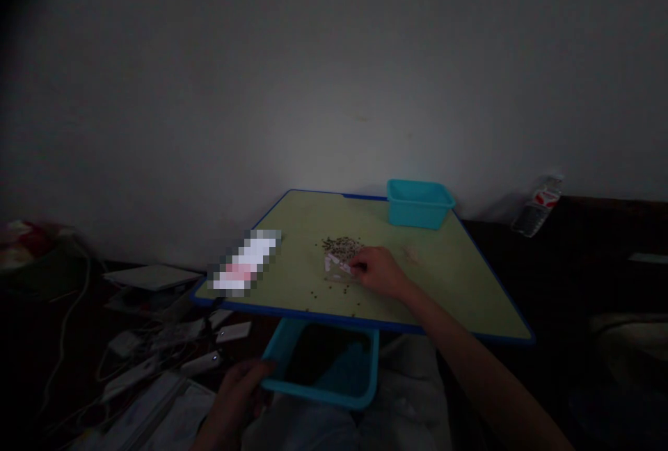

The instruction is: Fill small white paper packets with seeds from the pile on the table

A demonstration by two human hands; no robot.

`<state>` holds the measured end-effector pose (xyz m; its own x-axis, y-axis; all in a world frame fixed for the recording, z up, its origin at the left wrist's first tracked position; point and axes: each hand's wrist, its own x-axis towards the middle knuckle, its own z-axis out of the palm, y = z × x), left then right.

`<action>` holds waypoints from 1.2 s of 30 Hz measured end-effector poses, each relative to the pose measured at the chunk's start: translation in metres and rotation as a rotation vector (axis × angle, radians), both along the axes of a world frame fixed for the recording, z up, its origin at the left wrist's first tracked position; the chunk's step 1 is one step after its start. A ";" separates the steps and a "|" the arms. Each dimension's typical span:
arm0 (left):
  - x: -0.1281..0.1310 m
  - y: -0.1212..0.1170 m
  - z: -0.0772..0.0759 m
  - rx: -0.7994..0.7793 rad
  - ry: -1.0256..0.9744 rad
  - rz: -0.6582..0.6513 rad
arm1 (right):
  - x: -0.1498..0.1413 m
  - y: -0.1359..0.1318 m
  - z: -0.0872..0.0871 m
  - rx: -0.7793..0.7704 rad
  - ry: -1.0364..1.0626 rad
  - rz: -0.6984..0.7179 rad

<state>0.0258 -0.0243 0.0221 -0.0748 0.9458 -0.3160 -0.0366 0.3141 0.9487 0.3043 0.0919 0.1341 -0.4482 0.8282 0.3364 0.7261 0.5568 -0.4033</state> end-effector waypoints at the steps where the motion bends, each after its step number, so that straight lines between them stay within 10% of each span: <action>1: 0.000 0.000 0.001 -0.002 -0.001 -0.004 | 0.002 0.001 0.000 -0.002 0.015 -0.005; 13: 0.002 0.001 0.001 -0.015 0.001 0.025 | 0.047 -0.019 -0.005 -0.034 0.066 -0.076; 36: 0.003 0.003 -0.011 0.007 -0.015 -0.020 | 0.007 -0.066 0.001 -0.086 0.180 0.064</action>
<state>0.0284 -0.0217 0.0111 -0.0509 0.9492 -0.3105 -0.0448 0.3084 0.9502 0.3115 0.0256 0.1354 -0.4402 0.8291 0.3448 0.6025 0.5575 -0.5712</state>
